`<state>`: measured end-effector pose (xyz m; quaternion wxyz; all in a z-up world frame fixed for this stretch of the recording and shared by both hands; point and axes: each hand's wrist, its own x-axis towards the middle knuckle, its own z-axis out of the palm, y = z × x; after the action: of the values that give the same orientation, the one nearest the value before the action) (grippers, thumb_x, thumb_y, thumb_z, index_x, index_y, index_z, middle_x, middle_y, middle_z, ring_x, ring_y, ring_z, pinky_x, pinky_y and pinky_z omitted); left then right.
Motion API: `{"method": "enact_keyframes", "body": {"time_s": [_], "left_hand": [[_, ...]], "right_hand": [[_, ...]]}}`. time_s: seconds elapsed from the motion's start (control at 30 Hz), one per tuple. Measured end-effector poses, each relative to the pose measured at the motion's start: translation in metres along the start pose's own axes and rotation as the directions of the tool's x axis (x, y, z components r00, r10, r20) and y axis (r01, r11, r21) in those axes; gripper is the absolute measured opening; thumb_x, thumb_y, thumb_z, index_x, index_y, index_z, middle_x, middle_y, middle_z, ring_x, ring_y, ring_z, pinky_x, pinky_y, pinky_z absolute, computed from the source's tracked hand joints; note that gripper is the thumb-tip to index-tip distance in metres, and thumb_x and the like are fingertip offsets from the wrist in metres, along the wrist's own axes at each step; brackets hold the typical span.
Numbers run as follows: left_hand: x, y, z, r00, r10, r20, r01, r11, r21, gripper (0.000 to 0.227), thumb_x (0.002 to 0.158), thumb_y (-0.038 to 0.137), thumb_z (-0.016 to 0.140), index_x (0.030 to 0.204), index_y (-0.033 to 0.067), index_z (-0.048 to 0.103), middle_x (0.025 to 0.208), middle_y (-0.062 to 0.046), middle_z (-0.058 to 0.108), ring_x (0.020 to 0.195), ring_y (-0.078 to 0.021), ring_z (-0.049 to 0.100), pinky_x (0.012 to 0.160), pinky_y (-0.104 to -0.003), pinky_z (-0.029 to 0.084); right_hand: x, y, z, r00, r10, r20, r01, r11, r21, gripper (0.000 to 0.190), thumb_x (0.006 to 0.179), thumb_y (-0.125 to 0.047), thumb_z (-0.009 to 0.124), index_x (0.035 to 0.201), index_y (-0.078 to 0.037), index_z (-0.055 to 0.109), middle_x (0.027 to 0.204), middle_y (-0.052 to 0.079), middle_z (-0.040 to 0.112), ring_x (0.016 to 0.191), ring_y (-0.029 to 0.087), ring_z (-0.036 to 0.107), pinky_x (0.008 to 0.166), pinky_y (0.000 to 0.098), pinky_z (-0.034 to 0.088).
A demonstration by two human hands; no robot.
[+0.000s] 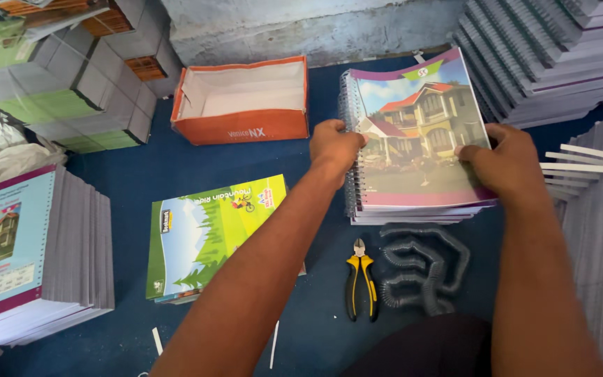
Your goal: The person sits on the floor and assembles a spiral-bound calendar by inserting a plastic spiral coil into the punched holes. They use pliers to cut the coil to length and then thread it through the holes to bind the pages together.
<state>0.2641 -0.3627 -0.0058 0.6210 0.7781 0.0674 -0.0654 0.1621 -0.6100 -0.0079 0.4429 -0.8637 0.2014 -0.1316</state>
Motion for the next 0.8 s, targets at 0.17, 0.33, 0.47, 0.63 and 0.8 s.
{"method": "enact_keyframes", "body": {"time_s": [0.17, 0.33, 0.47, 0.63, 0.8], "left_hand": [[0.006, -0.011, 0.001, 1.000, 0.006, -0.005, -0.006, 0.998, 0.066, 0.065, 0.071, 0.009, 0.085, 0.131, -0.0038, 0.063, 0.123, -0.022, 0.071, 0.107, -0.0289, 0.072, 0.093, -0.034, 0.055], [0.009, -0.021, 0.001, 0.998, 0.011, 0.064, 0.000, 0.986, -0.169, 0.066, 0.071, 0.005, 0.083, 0.132, -0.0063, 0.061, 0.116, -0.021, 0.074, 0.098, -0.0269, 0.076, 0.082, -0.034, 0.060], [0.009, -0.020, 0.001, 0.996, -0.029, 0.090, 0.045, 0.983, -0.180, 0.067, 0.074, 0.005, 0.081, 0.136, -0.0051, 0.057, 0.110, -0.019, 0.076, 0.090, -0.0234, 0.075, 0.071, -0.034, 0.060], [0.010, -0.026, 0.005, 0.993, 0.001, 0.122, 0.031, 0.965, -0.259, 0.068, 0.077, 0.005, 0.078, 0.139, -0.0065, 0.053, 0.110, -0.018, 0.074, 0.090, -0.0223, 0.073, 0.069, -0.034, 0.059], [0.016, -0.039, 0.009, 0.991, 0.053, 0.125, -0.014, 0.956, -0.294, 0.070, 0.079, 0.006, 0.078, 0.142, -0.0099, 0.050, 0.112, -0.020, 0.075, 0.092, -0.0217, 0.073, 0.075, -0.032, 0.059]], "right_hand": [[0.003, 0.002, 0.001, 1.000, -0.001, -0.003, 0.001, 0.996, -0.084, 0.042, 0.081, -0.014, 0.079, 0.120, 0.002, 0.072, 0.098, 0.020, 0.076, 0.083, 0.027, 0.073, 0.076, 0.0372, 0.055], [0.003, 0.006, 0.005, 0.997, -0.064, -0.041, 0.062, 0.997, -0.056, 0.052, 0.080, -0.014, 0.080, 0.129, -0.001, 0.067, 0.105, 0.019, 0.074, 0.087, 0.027, 0.073, 0.076, 0.0376, 0.055], [-0.001, 0.002, 0.006, 0.994, -0.039, -0.100, 0.030, 0.996, -0.087, 0.059, 0.080, -0.015, 0.082, 0.134, -0.003, 0.064, 0.107, 0.019, 0.074, 0.090, 0.028, 0.073, 0.077, 0.0385, 0.056], [-0.003, -0.002, 0.004, 0.993, -0.021, -0.116, 0.008, 0.994, -0.111, 0.060, 0.080, -0.016, 0.082, 0.135, -0.003, 0.064, 0.108, 0.020, 0.074, 0.091, 0.028, 0.073, 0.080, 0.0388, 0.056], [-0.002, -0.003, 0.005, 0.992, -0.017, -0.122, -0.002, 0.988, -0.155, 0.061, 0.079, -0.019, 0.083, 0.135, -0.003, 0.065, 0.108, 0.020, 0.074, 0.092, 0.029, 0.073, 0.081, 0.0396, 0.055]]}}
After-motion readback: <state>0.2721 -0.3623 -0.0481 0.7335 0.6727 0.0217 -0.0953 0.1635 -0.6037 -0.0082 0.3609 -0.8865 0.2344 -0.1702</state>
